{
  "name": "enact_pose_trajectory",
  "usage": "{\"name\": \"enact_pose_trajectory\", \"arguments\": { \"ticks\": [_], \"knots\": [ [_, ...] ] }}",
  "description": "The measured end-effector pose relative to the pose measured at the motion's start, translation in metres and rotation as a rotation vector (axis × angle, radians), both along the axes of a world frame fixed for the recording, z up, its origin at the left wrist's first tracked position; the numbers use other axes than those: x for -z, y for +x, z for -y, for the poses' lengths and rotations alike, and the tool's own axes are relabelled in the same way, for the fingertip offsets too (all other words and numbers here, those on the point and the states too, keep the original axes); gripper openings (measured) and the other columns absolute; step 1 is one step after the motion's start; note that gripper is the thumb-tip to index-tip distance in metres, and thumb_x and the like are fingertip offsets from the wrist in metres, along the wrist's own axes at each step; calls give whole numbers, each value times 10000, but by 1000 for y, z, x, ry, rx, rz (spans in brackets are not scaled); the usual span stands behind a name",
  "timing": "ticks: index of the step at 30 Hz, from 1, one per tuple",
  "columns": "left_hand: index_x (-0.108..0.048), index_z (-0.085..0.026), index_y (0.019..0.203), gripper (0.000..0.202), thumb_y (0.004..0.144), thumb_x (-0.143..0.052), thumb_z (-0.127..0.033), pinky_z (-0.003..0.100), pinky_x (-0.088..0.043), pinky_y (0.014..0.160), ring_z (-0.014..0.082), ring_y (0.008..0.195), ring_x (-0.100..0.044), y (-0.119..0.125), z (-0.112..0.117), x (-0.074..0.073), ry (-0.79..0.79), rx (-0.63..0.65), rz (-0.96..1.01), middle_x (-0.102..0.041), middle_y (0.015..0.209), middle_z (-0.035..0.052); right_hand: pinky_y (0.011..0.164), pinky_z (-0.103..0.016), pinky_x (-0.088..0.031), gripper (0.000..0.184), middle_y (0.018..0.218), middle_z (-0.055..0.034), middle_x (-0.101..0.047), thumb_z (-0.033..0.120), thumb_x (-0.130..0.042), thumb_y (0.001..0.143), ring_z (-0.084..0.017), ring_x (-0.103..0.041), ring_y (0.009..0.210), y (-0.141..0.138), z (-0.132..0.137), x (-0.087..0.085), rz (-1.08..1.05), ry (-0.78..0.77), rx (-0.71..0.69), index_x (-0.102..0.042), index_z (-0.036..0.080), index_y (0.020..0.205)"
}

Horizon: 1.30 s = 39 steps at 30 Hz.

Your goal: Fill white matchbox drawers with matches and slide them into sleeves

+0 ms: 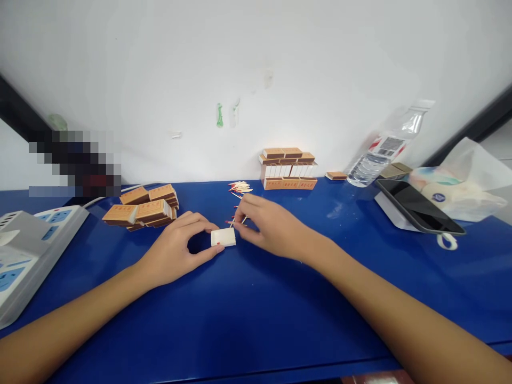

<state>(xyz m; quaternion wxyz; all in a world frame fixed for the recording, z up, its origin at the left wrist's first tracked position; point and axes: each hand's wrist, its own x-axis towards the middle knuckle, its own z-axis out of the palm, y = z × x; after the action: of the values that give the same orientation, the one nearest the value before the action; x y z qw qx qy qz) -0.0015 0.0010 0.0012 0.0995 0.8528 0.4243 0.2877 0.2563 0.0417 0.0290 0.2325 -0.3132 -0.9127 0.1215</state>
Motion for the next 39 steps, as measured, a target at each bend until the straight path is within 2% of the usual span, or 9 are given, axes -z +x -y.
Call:
{"name": "enact_pose_trajectory", "arguments": {
  "ticks": [7,11,14,21,25,30,32,34,39],
  "knots": [
    [-724,-202,1092,233,958,-740,-392,441,-518,889,251,946,-633,2,2,-2,53,38,-35,-721,1026,68,917,-406,-538,83,1087,-93,-645,237,-584,1027,-245,-639,1036,-14,15,9,-27,6,-66,-666,226,1033],
    [-724,-203,1101,226,958,-744,-377,431,-520,881,242,934,-628,1,4,-2,65,49,-28,-721,1029,66,868,-379,-534,107,1086,-80,-649,265,-601,1035,-219,-644,977,-8,12,4,-25,-68,-69,-695,228,1069],
    [-722,-194,1106,233,957,-748,-371,426,-519,872,240,939,-617,2,5,-2,81,59,-35,-720,1042,70,840,-356,-521,87,1051,-64,-640,270,-646,1012,-205,-639,942,-6,11,-1,-7,-132,-67,-721,226,1013],
    [-720,-183,1117,240,953,-756,-356,418,-526,863,238,925,-615,1,5,-1,72,103,-20,-715,1029,77,817,-332,-501,123,1031,-50,-613,266,-639,1023,-182,-613,909,-11,14,3,18,-260,-106,-726,205,961],
    [-726,-205,1111,244,935,-774,-368,413,-530,857,241,938,-623,1,4,-1,42,92,-2,-718,1033,68,769,-325,-480,154,984,-51,-635,292,-619,1032,-185,-609,878,-8,7,6,-12,-214,-59,-727,212,958],
    [-742,-210,1082,218,937,-771,-371,413,-533,850,238,934,-619,3,5,-3,10,78,4,-716,1010,61,674,-320,-415,189,889,-42,-625,331,-635,1010,-172,-566,745,4,-11,12,-5,-15,231,-687,201,882],
    [-744,-214,1084,215,939,-768,-371,417,-536,850,239,935,-621,3,5,-3,7,76,1,-717,1009,62,671,-314,-414,176,877,-36,-617,342,-656,993,-170,-561,736,7,-15,15,18,-30,230,-682,205,885],
    [-744,-218,1086,216,939,-767,-374,419,-538,849,242,938,-623,3,5,-3,6,73,-1,-717,1009,63,680,-308,-424,154,883,-32,-611,344,-664,987,-170,-564,750,7,-15,18,14,-71,173,-682,212,909],
    [-741,-215,1087,227,936,-770,-382,417,-534,847,241,936,-617,2,5,-3,6,74,-7,-714,1012,61,735,-317,-456,100,994,-51,-618,311,-655,992,-186,-597,840,-1,-11,25,17,-66,137,-667,215,1017]
  ]
}}
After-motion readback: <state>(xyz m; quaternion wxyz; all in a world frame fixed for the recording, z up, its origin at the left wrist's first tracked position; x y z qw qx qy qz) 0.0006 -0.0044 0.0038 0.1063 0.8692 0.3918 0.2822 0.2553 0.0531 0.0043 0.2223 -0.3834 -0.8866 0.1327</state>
